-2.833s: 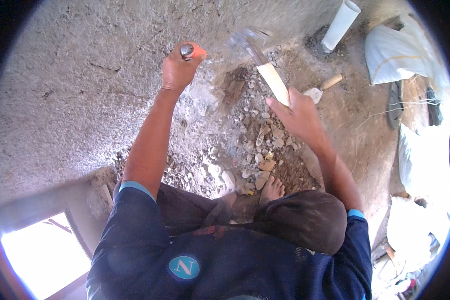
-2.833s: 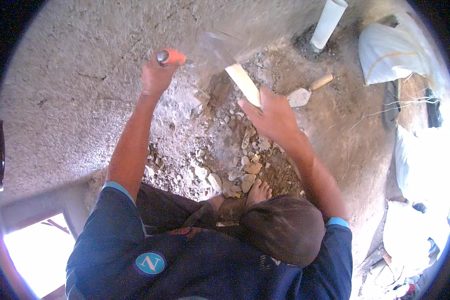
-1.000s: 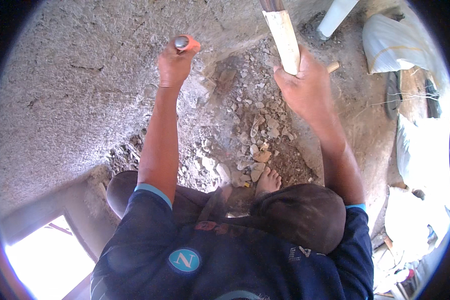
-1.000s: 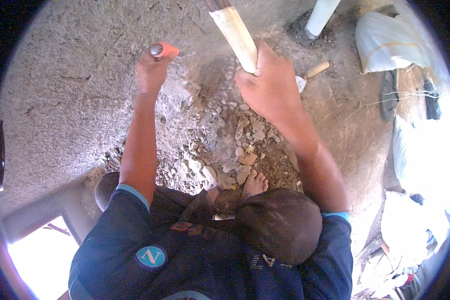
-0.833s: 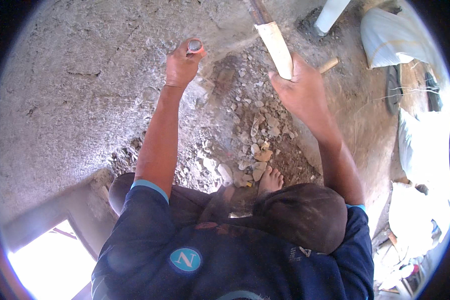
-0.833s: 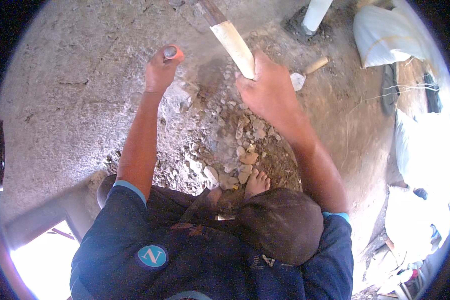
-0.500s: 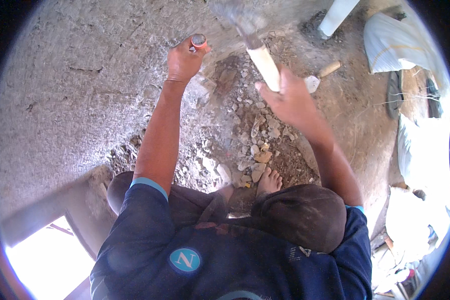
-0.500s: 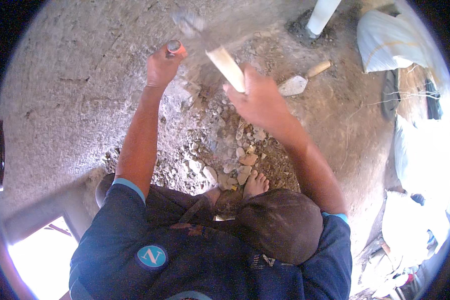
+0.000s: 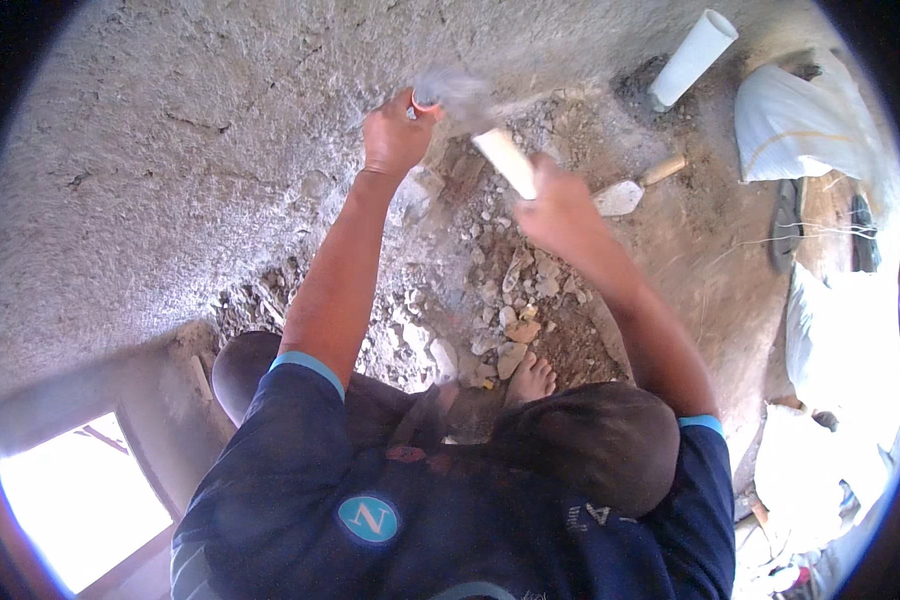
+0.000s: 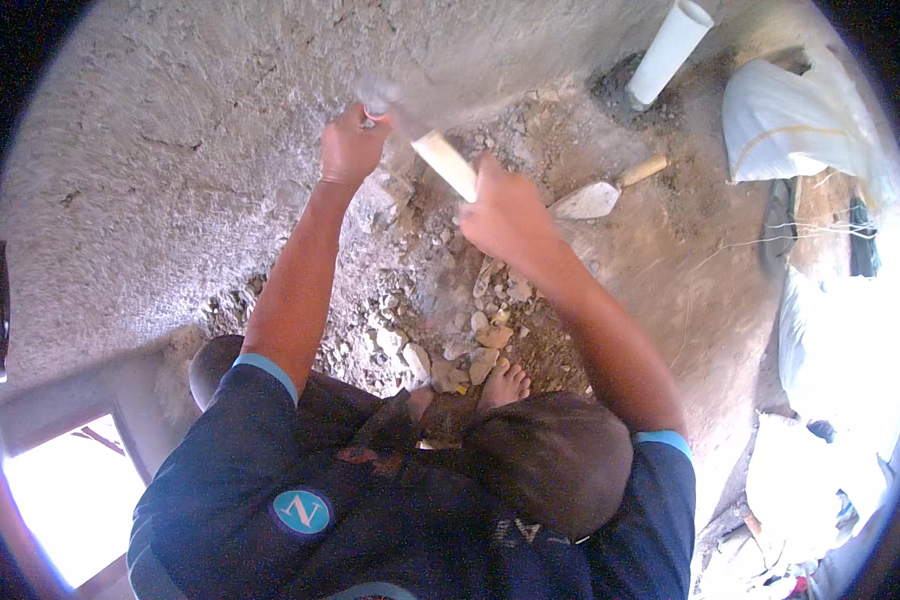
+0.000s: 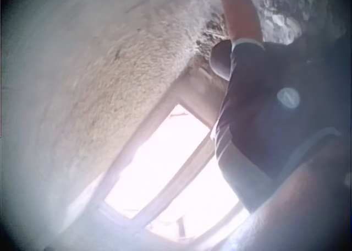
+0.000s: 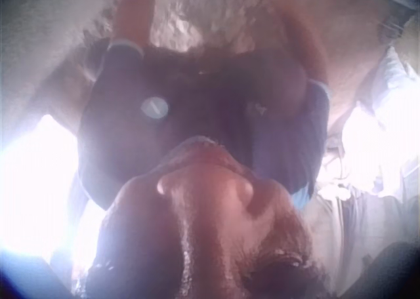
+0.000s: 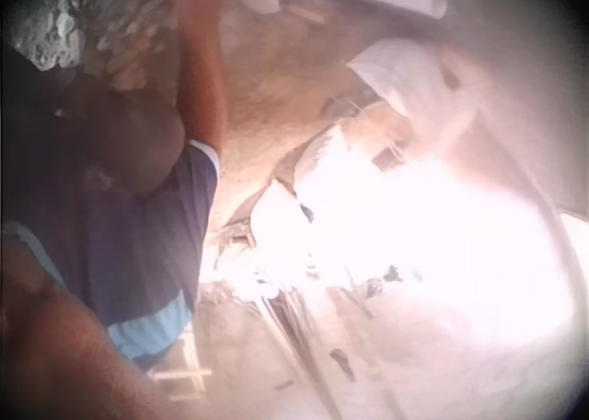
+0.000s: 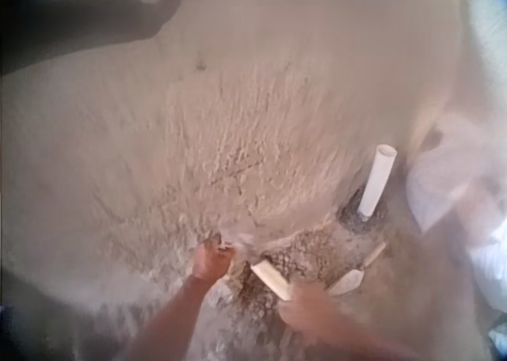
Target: The person uses a hammer and a chisel to chip away concrete from a floor.
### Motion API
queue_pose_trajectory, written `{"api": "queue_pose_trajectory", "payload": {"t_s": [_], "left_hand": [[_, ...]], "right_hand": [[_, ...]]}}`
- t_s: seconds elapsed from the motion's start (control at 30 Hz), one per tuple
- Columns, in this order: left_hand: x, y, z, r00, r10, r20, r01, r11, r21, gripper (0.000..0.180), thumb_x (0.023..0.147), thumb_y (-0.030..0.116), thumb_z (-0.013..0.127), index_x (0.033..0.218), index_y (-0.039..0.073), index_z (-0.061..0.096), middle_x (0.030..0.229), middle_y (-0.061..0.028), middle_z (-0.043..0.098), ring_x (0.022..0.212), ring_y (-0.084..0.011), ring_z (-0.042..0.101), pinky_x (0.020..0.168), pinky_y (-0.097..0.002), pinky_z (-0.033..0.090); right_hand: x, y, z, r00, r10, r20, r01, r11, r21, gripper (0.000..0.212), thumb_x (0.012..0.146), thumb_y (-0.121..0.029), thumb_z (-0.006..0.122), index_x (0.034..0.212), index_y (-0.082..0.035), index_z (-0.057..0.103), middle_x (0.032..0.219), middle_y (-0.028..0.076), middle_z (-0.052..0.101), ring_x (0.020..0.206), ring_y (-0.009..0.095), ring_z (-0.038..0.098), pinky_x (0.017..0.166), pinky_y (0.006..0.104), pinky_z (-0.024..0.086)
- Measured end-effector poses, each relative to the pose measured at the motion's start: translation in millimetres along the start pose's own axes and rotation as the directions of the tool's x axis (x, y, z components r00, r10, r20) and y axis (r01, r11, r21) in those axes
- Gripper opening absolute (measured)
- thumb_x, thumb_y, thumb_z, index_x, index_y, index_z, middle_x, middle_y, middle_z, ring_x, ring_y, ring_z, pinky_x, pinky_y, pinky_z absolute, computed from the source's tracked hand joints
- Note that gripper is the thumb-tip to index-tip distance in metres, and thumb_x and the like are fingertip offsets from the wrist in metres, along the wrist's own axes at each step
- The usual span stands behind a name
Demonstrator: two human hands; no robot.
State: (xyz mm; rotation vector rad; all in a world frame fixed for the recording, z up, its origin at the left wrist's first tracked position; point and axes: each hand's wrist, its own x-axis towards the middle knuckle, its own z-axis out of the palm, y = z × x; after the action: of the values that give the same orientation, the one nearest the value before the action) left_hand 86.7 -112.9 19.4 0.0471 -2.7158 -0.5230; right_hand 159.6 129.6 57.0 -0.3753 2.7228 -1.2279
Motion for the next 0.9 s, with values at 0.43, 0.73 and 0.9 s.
{"api": "queue_pose_trajectory", "payload": {"t_s": [0.43,0.73,0.9], "left_hand": [[2,-13,-2,0.994,-0.110,-0.024,0.105,0.985,-0.140,0.030,0.074,0.026,0.075,0.101,0.013,0.069,0.088,-0.0155,0.069,0.082,-0.0355,0.066,0.071,-0.0418,0.053],[-15,-24,-7,0.997,-0.014,-0.074,0.001,0.986,-0.166,0.026,0.079,0.027,0.069,0.100,0.012,0.066,0.087,-0.0144,0.069,0.081,-0.0361,0.066,0.070,-0.0431,0.052],[-3,1,2,1.000,0.007,-0.011,-0.009,0.994,-0.111,0.027,0.080,0.027,0.068,0.101,0.011,0.065,0.081,-0.0175,0.068,0.076,-0.0376,0.066,0.068,-0.0453,0.052]], "right_hand": [[10,13,8,0.996,-0.053,-0.072,0.051,0.998,-0.028,0.033,0.077,-0.014,0.065,0.103,0.003,0.054,0.081,0.025,0.065,0.075,0.041,0.066,0.065,0.0419,0.053],[-9,-65,-48,0.967,-0.019,-0.256,0.112,0.929,0.353,0.031,0.079,-0.013,0.063,0.104,0.003,0.057,0.081,0.023,0.065,0.075,0.035,0.068,0.067,0.0391,0.053],[8,-1,-4,0.991,0.042,0.125,-0.018,0.983,-0.184,0.024,0.079,-0.012,0.063,0.096,0.003,0.058,0.078,0.024,0.065,0.076,0.038,0.068,0.067,0.0392,0.053]]}}
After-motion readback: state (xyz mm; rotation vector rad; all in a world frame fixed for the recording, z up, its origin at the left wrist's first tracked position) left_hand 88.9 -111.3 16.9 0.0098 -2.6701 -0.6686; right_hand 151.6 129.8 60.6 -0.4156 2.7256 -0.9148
